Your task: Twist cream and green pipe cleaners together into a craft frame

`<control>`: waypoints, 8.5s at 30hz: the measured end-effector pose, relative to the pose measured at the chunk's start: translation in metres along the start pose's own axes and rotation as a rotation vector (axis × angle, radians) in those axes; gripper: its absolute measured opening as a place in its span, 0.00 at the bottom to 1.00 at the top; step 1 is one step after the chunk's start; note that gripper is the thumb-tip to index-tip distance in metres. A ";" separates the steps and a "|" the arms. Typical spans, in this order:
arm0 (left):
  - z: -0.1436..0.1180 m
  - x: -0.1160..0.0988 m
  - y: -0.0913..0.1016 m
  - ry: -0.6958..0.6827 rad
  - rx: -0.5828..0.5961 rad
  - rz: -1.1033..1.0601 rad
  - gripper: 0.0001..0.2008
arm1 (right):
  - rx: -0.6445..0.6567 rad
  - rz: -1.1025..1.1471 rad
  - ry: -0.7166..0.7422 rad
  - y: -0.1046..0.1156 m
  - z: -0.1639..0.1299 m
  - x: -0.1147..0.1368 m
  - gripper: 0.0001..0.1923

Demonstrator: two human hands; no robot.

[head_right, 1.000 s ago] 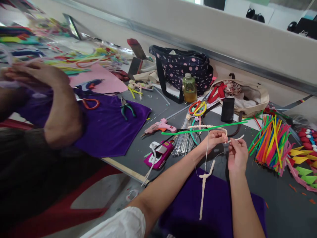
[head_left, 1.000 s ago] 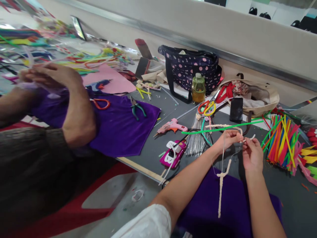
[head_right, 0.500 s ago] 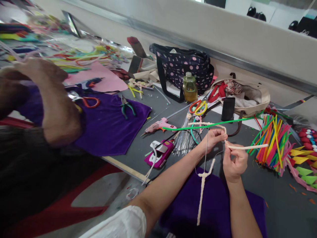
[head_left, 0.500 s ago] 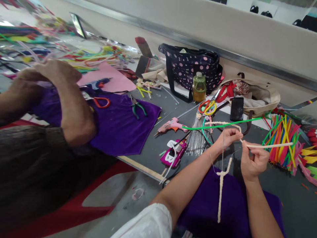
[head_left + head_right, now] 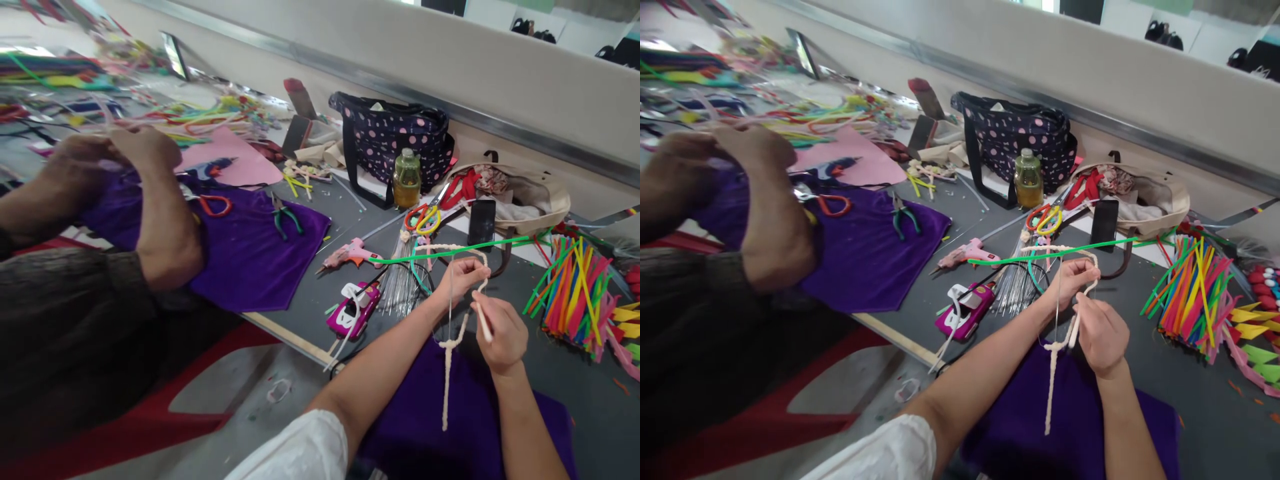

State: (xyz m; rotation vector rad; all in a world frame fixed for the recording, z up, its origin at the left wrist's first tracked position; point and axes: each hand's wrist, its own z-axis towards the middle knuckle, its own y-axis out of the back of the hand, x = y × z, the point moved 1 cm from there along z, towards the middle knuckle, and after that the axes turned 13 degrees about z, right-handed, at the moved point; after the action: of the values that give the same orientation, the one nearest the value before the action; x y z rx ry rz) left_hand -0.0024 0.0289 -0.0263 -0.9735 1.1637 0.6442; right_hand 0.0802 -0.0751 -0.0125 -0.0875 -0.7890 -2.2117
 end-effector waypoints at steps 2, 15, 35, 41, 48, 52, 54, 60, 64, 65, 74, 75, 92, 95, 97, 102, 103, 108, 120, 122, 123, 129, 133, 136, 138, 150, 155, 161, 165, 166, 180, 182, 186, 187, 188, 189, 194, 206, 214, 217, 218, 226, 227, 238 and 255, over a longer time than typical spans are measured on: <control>0.002 0.000 0.002 0.023 -0.033 -0.001 0.20 | 0.029 0.037 0.099 -0.001 0.000 0.001 0.22; 0.006 0.001 0.009 -0.016 -0.134 -0.095 0.15 | -0.108 0.238 -0.364 -0.021 0.007 0.006 0.15; 0.009 0.006 0.013 -0.039 -0.163 -0.079 0.14 | 0.062 0.995 -1.044 -0.004 0.007 -0.011 0.09; 0.010 0.006 0.014 -0.030 -0.187 -0.085 0.13 | 0.064 0.458 -0.808 -0.013 0.003 -0.007 0.10; 0.008 0.002 0.011 -0.055 -0.149 -0.072 0.13 | -0.199 0.240 -0.693 -0.010 0.005 0.001 0.12; 0.008 0.003 0.012 -0.060 -0.140 -0.055 0.13 | -0.147 0.261 -0.734 -0.012 0.004 -0.001 0.14; 0.008 0.004 0.013 -0.056 -0.150 -0.063 0.12 | -0.082 0.286 -0.779 -0.016 0.003 -0.002 0.14; 0.008 0.004 0.015 -0.071 -0.133 -0.053 0.14 | -0.126 0.510 -0.962 -0.027 0.001 -0.005 0.17; 0.006 0.000 0.015 -0.095 -0.118 -0.012 0.15 | -0.071 0.733 -1.098 -0.034 0.004 0.000 0.14; 0.006 -0.001 0.016 -0.102 -0.111 -0.002 0.15 | -0.077 0.792 -1.123 -0.035 0.004 0.002 0.13; 0.005 0.001 0.017 -0.088 -0.056 -0.006 0.14 | -0.014 1.122 -1.158 -0.034 0.004 0.000 0.13; 0.006 0.002 0.018 -0.083 -0.055 -0.027 0.13 | 0.031 1.128 -1.148 -0.031 0.005 -0.003 0.13; 0.005 0.005 0.015 0.045 0.008 -0.136 0.17 | 0.061 0.152 -0.692 0.000 -0.011 -0.053 0.11; 0.005 0.006 0.014 0.043 0.037 -0.132 0.17 | 0.009 0.004 -0.694 0.007 -0.012 -0.057 0.11; 0.004 0.006 0.013 0.049 0.061 -0.125 0.18 | 0.011 -0.093 -0.680 0.011 -0.013 -0.060 0.11; 0.003 0.007 0.011 0.063 0.092 -0.108 0.19 | -0.070 -0.255 -0.665 0.016 -0.015 -0.059 0.13; 0.003 0.007 0.011 0.068 0.098 -0.112 0.19 | -0.081 -0.235 -0.679 0.017 -0.014 -0.058 0.13; 0.004 0.008 0.012 0.083 0.071 -0.120 0.18 | -0.158 0.253 -0.900 0.012 -0.007 -0.051 0.14; 0.005 0.012 0.017 0.052 -0.079 -0.208 0.16 | -0.562 1.538 -1.439 -0.019 -0.006 -0.038 0.07; 0.006 0.012 0.017 0.060 -0.091 -0.222 0.16 | -0.470 1.701 -1.486 -0.025 -0.008 -0.034 0.07; 0.006 0.013 0.016 0.063 -0.098 -0.228 0.16 | -0.445 1.756 -1.502 -0.027 -0.008 -0.033 0.06; 0.008 0.011 0.015 0.060 -0.134 -0.264 0.18 | -0.785 1.721 -1.458 -0.030 -0.011 -0.037 0.07; 0.008 0.011 0.014 0.055 -0.127 -0.314 0.16 | -0.795 1.837 -1.458 -0.032 -0.007 -0.030 0.07; 0.006 0.010 0.013 0.086 -0.118 -0.325 0.14 | -0.674 1.815 -1.462 -0.036 -0.005 -0.021 0.08; 0.005 0.010 0.012 0.103 -0.106 -0.321 0.14 | -0.616 1.767 -1.453 -0.037 -0.005 -0.018 0.10; 0.005 0.007 0.010 0.175 -0.076 -0.380 0.16 | -0.524 1.446 -1.387 -0.038 -0.005 -0.025 0.10; 0.001 0.007 0.008 0.253 -0.005 -0.376 0.17 | -0.511 1.371 -1.345 -0.039 -0.005 -0.026 0.11; 0.000 0.011 0.003 0.231 0.096 -0.382 0.16 | -0.637 1.158 -1.219 -0.034 -0.004 -0.033 0.11; 0.001 0.014 0.002 0.236 0.101 -0.376 0.16 | -0.676 0.950 -1.102 -0.027 -0.006 -0.042 0.11; 0.001 0.014 0.002 0.245 0.105 -0.367 0.16 | -0.674 0.890 -1.078 -0.025 -0.006 -0.044 0.11; 0.002 0.010 0.002 0.186 0.117 -0.304 0.19 | -0.476 0.081 -0.502 0.005 0.005 -0.021 0.03; 0.002 0.007 0.001 0.165 0.088 -0.287 0.20 | -0.440 0.043 -0.402 0.006 0.005 -0.017 0.02; 0.001 0.003 -0.001 0.128 0.049 -0.267 0.21 | -0.273 -0.029 -0.229 0.007 -0.003 -0.014 0.07; 0.001 0.003 -0.001 0.119 0.045 -0.265 0.20 | -0.233 -0.035 -0.207 0.007 -0.005 -0.013 0.08; 0.001 0.002 -0.001 0.111 0.041 -0.264 0.20 | -0.201 -0.031 -0.199 0.007 -0.007 -0.012 0.08; 0.000 0.002 0.000 0.104 0.040 -0.264 0.19 | -0.186 -0.017 -0.205 0.007 -0.008 -0.011 0.08; 0.002 0.004 0.002 0.113 0.010 -0.330 0.18 | -0.382 0.156 -0.522 0.001 -0.002 -0.011 0.05; 0.003 0.009 0.001 0.139 -0.031 -0.265 0.15 | -0.519 0.668 -1.053 -0.021 -0.002 -0.024 0.11; 0.001 0.014 -0.001 0.206 0.135 -0.118 0.18 | -0.582 0.544 -1.007 -0.020 -0.004 -0.028 0.11; 0.002 0.014 0.001 0.201 0.130 -0.083 0.18 | -0.562 0.573 -1.040 -0.020 -0.005 -0.029 0.11; 0.003 0.014 0.002 0.196 0.114 -0.077 0.18 | -0.545 0.558 -1.044 -0.019 -0.005 -0.029 0.12; 0.009 0.013 0.014 0.171 0.000 -0.059 0.18 | -0.593 0.238 -0.773 -0.002 -0.001 -0.026 0.13; 0.009 0.014 0.015 0.173 0.009 -0.075 0.17 | -0.587 0.275 -0.802 -0.002 -0.002 -0.028 0.13; 0.006 0.011 0.011 0.141 0.056 -0.066 0.17 | -0.773 0.706 -0.978 -0.001 0.004 -0.036 0.12; 0.009 0.016 0.013 0.173 0.015 -0.068 0.17 | -0.587 0.653 -0.922 -0.002 0.006 -0.027 0.16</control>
State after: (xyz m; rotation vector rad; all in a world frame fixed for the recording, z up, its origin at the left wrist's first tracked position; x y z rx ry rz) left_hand -0.0042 0.0422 -0.0442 -1.0676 1.2799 0.5034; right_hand 0.0964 -0.0534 -0.0169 -1.4990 -0.4158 -1.6229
